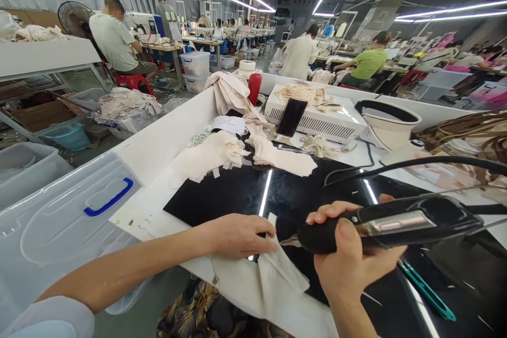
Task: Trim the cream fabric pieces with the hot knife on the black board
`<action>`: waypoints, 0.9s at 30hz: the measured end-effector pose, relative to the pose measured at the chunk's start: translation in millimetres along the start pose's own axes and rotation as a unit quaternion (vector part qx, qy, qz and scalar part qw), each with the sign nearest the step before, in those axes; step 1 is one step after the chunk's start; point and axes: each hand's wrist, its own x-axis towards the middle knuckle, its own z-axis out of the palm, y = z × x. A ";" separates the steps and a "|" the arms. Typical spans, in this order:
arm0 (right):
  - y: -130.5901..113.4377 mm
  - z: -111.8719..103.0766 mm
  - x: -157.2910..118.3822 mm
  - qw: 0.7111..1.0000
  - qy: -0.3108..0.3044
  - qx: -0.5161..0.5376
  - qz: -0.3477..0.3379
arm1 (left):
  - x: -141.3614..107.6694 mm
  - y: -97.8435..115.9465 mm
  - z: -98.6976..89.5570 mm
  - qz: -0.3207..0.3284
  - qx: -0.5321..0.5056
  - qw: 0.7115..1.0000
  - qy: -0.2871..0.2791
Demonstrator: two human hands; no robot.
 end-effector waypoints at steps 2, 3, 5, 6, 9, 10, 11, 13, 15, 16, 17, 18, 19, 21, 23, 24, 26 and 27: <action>1.4 1.2 1.2 1.000 -0.001 0.002 -0.003 | -0.7 -0.4 1.5 -0.001 0.001 1.000 0.001; 2.2 1.6 1.3 1.000 -0.002 0.002 -0.002 | -1.0 -0.6 2.2 -0.001 0.001 1.000 0.001; 3.4 2.0 1.0 1.000 -0.001 -0.002 0.006 | -1.6 -0.8 3.8 -0.001 0.002 1.000 0.005; 3.8 2.2 0.8 1.000 0.000 -0.004 0.009 | -1.8 -0.9 4.4 -0.001 0.003 1.000 0.009; 4.3 3.0 1.1 1.000 0.008 -0.008 0.013 | -2.3 -0.8 5.5 -0.005 0.004 1.000 0.017; 4.4 3.3 1.7 1.000 0.010 -0.006 0.010 | -2.3 -0.6 5.4 -0.007 0.003 1.000 0.018; 4.7 3.7 2.5 1.000 0.009 -0.004 0.006 | -2.3 -0.3 5.1 -0.008 0.002 1.000 0.018; 5.6 4.9 4.1 1.000 0.008 0.002 -0.004 | -2.0 0.3 4.3 -0.010 0.001 1.000 0.016; 7.3 6.4 4.9 1.000 0.004 0.005 -0.007 | -1.6 0.6 3.8 -0.009 0.001 1.000 0.013; 8.4 7.3 4.9 1.000 0.003 0.006 -0.005 | -1.5 0.6 3.7 -0.008 0.001 1.000 0.012; 9.5 8.0 4.5 1.000 0.002 0.005 -0.001 | -1.3 0.5 3.8 -0.009 0.000 1.000 0.011; 10.6 8.6 4.0 1.000 0.000 0.004 0.005 | -1.2 0.3 4.0 -0.009 -0.001 1.000 0.010; 11.7 8.9 3.5 1.000 -0.002 0.003 0.011 | -1.3 -0.1 4.2 -0.009 -0.003 1.000 0.010; 13.3 8.0 2.8 1.000 -0.009 0.002 0.020 | -1.6 -1.1 4.2 -0.009 -0.007 1.000 0.010; 13.3 4.7 3.7 1.000 -0.016 0.000 0.022 | -2.4 -1.9 3.3 -0.009 -0.013 1.000 0.009; 12.5 2.1 5.0 1.000 -0.019 -0.003 0.021 | -2.9 -2.1 2.5 -0.008 -0.015 1.000 0.008; 9.1 -5.1 9.2 0.999 -0.025 -0.015 0.013 | -3.2 -1.2 0.8 -0.010 -0.017 1.000 0.009; 6.6 -9.6 12.0 0.999 -0.030 -0.024 0.007 | -2.7 0.2 0.1 -0.013 -0.017 1.000 0.012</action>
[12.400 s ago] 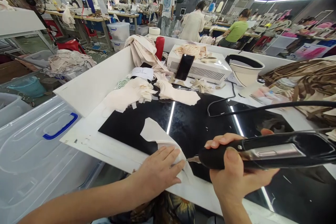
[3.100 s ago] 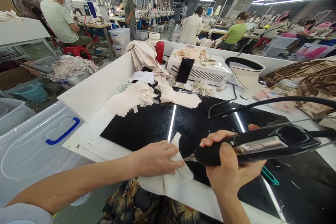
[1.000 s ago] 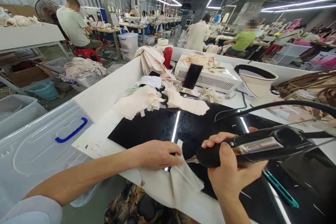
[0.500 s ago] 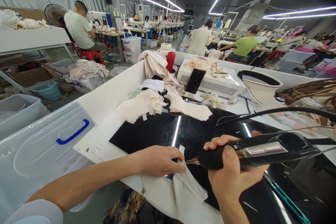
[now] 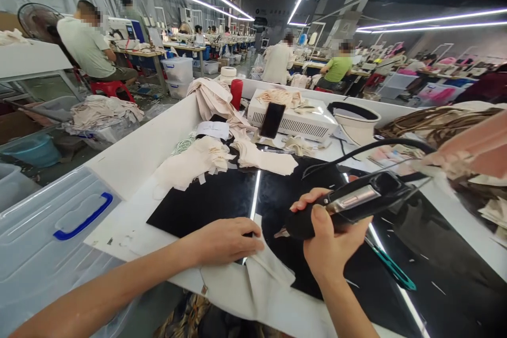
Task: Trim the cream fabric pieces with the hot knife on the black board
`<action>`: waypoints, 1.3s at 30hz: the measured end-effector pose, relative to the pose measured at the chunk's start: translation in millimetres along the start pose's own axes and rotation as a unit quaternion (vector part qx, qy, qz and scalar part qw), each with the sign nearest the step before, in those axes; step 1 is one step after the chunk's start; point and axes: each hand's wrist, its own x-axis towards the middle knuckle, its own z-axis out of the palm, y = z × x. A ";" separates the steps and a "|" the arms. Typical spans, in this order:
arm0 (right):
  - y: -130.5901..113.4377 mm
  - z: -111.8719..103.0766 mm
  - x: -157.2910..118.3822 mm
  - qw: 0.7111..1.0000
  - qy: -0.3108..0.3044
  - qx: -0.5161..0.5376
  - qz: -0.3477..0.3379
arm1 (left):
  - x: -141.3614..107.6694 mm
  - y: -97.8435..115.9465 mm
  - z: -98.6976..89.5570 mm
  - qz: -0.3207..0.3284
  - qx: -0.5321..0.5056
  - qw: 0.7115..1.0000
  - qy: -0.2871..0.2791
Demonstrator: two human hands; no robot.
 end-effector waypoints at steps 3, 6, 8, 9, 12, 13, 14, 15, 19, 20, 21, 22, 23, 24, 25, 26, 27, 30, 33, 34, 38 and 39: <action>-7.9 -16.9 8.3 0.999 -0.018 -0.038 -0.017 | 5.8 8.2 1.5 -0.017 0.008 1.000 0.025; -14.6 -35.3 15.6 0.995 -0.025 -0.091 -0.020 | 17.9 19.8 9.9 -0.033 0.009 0.998 0.056; -17.9 -48.4 19.4 0.990 -0.032 -0.135 -0.018 | 26.4 26.5 17.9 -0.034 0.017 0.997 0.062; -19.3 -55.8 21.0 0.986 -0.040 -0.158 -0.018 | 30.0 29.1 21.9 -0.031 0.028 0.997 0.061; -21.6 -85.1 26.6 0.970 -0.079 -0.228 -0.033 | 35.8 33.3 30.3 -0.021 0.065 0.996 0.063; -21.6 -98.1 29.1 0.962 -0.085 -0.255 -0.040 | 36.3 33.6 31.7 -0.019 0.075 0.995 0.064; -21.1 -112.8 31.9 0.953 -0.090 -0.287 -0.047 | 36.3 33.6 32.5 -0.015 0.086 0.994 0.066; -20.2 -129.0 35.0 0.940 -0.083 -0.327 -0.052 | 36.1 33.3 32.9 -0.010 0.098 0.993 0.066; -13.3 -198.0 45.1 0.832 -0.095 -0.545 -0.042 | 35.2 31.8 33.4 0.013 0.161 0.985 0.065; -10.9 -213.3 45.1 0.819 -0.108 -0.562 -0.037 | 35.4 31.8 33.6 0.015 0.178 0.982 0.066; -8.2 -227.1 43.6 0.805 -0.124 -0.579 -0.034 | 35.8 32.0 33.8 0.016 0.195 0.979 0.065; -5.3 -239.0 40.7 0.791 -0.138 -0.595 -0.031 | 36.4 32.3 34.1 0.015 0.209 0.976 0.063; -2.3 -249.0 36.8 0.777 -0.146 -0.612 -0.030 | 37.2 32.7 34.7 0.013 0.220 0.974 0.061; 0.9 -257.2 32.3 0.764 -0.152 -0.626 -0.030 | 38.1 33.2 35.4 0.008 0.228 0.972 0.059; 4.1 -263.8 27.8 0.753 -0.158 -0.638 -0.031 | 39.1 33.5 36.4 0.000 0.234 0.971 0.059; 7.2 -269.0 23.8 0.743 -0.169 -0.646 -0.033 | 40.1 33.8 37.5 -0.010 0.238 0.969 0.059; 10.1 -272.9 20.6 0.736 -0.175 -0.653 -0.037 | 41.1 33.9 38.5 -0.021 0.241 0.969 0.057; 16.4 -278.9 16.4 0.724 -0.189 -0.662 -0.046 | 43.8 34.7 38.3 -0.077 0.219 0.972 0.031; 17.8 -279.9 15.4 0.725 -0.184 -0.663 -0.047 | 45.2 38.9 28.6 -0.162 0.097 0.982 -0.014; 17.3 -279.8 14.8 0.726 -0.182 -0.662 -0.045 | 45.3 41.3 23.4 -0.192 0.036 0.980 -0.024; 10.5 -280.1 11.3 0.751 -0.174 -0.637 0.010 | 44.5 51.9 2.3 -0.299 -0.231 0.925 -0.049; 7.5 -280.4 10.5 0.764 -0.167 -0.622 0.034 | 44.2 54.0 -1.5 -0.317 -0.296 0.900 -0.051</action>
